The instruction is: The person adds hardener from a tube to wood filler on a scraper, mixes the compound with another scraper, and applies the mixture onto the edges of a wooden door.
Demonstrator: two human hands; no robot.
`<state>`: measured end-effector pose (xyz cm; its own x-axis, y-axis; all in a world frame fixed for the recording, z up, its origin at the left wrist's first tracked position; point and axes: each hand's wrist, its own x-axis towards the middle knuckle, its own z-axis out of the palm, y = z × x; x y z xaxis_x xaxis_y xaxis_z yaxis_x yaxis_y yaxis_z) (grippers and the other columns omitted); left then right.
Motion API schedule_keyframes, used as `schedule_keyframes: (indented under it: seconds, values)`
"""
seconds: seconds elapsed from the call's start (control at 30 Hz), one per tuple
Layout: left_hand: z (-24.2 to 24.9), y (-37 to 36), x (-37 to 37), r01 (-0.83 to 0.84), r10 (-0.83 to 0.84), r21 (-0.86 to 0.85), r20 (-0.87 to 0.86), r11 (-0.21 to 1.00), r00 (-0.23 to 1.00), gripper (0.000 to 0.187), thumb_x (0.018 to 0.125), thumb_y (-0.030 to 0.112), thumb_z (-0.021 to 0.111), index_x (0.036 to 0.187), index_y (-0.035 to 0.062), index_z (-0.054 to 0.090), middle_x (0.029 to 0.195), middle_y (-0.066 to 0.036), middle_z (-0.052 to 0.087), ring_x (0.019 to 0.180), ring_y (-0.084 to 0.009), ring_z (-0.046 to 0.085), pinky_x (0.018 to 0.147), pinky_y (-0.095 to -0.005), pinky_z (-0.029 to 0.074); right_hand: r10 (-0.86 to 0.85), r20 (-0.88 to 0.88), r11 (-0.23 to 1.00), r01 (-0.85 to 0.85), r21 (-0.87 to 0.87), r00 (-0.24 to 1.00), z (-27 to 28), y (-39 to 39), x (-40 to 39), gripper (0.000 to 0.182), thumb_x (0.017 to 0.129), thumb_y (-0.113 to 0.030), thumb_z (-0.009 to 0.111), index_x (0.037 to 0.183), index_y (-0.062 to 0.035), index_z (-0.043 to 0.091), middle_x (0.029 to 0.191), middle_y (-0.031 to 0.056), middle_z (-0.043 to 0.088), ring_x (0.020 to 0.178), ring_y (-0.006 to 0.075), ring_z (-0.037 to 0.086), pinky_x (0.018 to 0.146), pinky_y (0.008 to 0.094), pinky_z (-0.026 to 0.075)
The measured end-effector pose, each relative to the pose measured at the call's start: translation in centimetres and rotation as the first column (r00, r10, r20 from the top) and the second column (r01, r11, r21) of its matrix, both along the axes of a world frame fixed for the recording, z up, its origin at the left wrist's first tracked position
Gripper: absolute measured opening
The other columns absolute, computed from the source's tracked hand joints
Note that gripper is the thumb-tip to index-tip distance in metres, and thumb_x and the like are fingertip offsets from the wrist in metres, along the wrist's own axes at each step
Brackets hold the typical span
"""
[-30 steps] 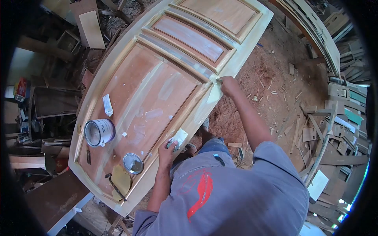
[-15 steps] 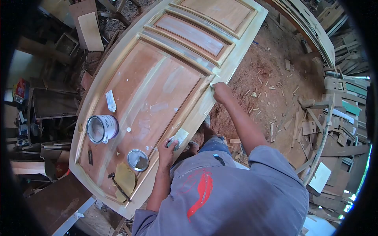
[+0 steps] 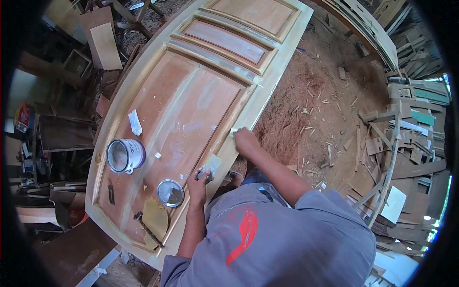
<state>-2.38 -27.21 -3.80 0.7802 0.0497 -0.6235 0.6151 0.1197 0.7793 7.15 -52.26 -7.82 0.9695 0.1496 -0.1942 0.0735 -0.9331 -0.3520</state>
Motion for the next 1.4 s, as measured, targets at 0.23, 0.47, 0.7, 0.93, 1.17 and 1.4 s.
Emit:
schedule_keyframes:
  seconds: [0.23,0.47,0.7,0.93,1.17,1.4]
  values:
    - [0.4,2.5,-0.7,-0.14,0.14,-0.007,0.068,0.99,0.988,0.028,0.092,0.01,0.07,0.115,-0.004,0.065,0.101,-0.008,0.069,0.088,-0.0158,0.066,0.077,-0.0295,0.056,0.18,0.063,0.978,-0.185,0.099,0.982,-0.6,7.4,-8.1,0.014,0.08,-0.009,0.059,0.081,-0.0033,0.072,0.086,0.0163,0.069,0.09,0.033,0.066,0.08,0.0455,0.056]
    - [0.3,3.5,-1.4,-0.153,0.152,0.001,0.083,0.988,0.985,0.029,0.092,0.01,0.071,0.116,-0.0042,0.065,0.104,-0.008,0.068,0.088,-0.0158,0.066,0.079,-0.0294,0.054,0.36,0.336,0.888,-0.431,0.162,0.87,2.3,5.4,-10.8,0.04,0.081,-0.018,0.067,0.12,-0.0136,0.068,0.116,0.0075,0.07,0.116,0.0245,0.061,0.102,0.0447,0.044]
    - [0.5,2.8,-3.0,-0.134,0.132,0.039,0.047,0.99,0.99,0.035,0.091,0.011,0.073,0.121,-0.0059,0.063,0.106,-0.008,0.067,0.093,-0.0152,0.065,0.08,-0.0297,0.054,0.496,0.285,0.838,-0.538,0.091,0.821,-4.5,1.4,-14.7,0.063,0.083,-0.023,0.065,0.145,-0.0194,0.051,0.148,0.002,0.052,0.143,0.0203,0.043,0.113,0.0471,0.033]
    - [-0.6,2.2,-3.4,-0.122,0.122,0.009,0.051,0.992,0.991,0.032,0.092,0.011,0.071,0.118,-0.0057,0.064,0.105,-0.008,0.068,0.091,-0.0152,0.066,0.078,-0.0291,0.055,0.561,0.136,0.794,-0.578,0.19,0.816,-2.3,-0.7,-17.1,0.065,0.078,-0.013,0.07,0.141,-0.0182,0.056,0.145,0.0028,0.056,0.14,0.0195,0.047,0.115,0.0472,0.031]
    - [0.3,0.5,-2.2,-0.093,0.091,0.04,0.036,0.995,0.995,0.029,0.092,0.012,0.07,0.116,-0.0029,0.065,0.102,-0.008,0.069,0.09,-0.0158,0.067,0.078,-0.0296,0.056,-0.278,0.233,0.956,0.244,0.165,0.932,2.8,-14.1,-0.6,0.041,0.08,-0.002,0.059,0.114,-0.0173,0.074,0.09,0.0188,0.072,0.079,0.0377,0.069,0.072,0.0404,0.053]
    - [1.2,-1.1,-2.0,-0.155,0.155,0.013,0.015,0.988,0.988,0.031,0.088,0.01,0.074,0.114,-0.0036,0.066,0.103,-0.008,0.068,0.089,-0.016,0.066,0.078,-0.0311,0.056,-0.35,0.163,0.932,0.36,-0.033,0.922,1.1,-28.6,18.5,0.025,0.087,-0.018,0.058,0.104,-0.0115,0.075,0.101,0.0237,0.071,0.096,0.0427,0.068,0.082,0.0505,0.053]
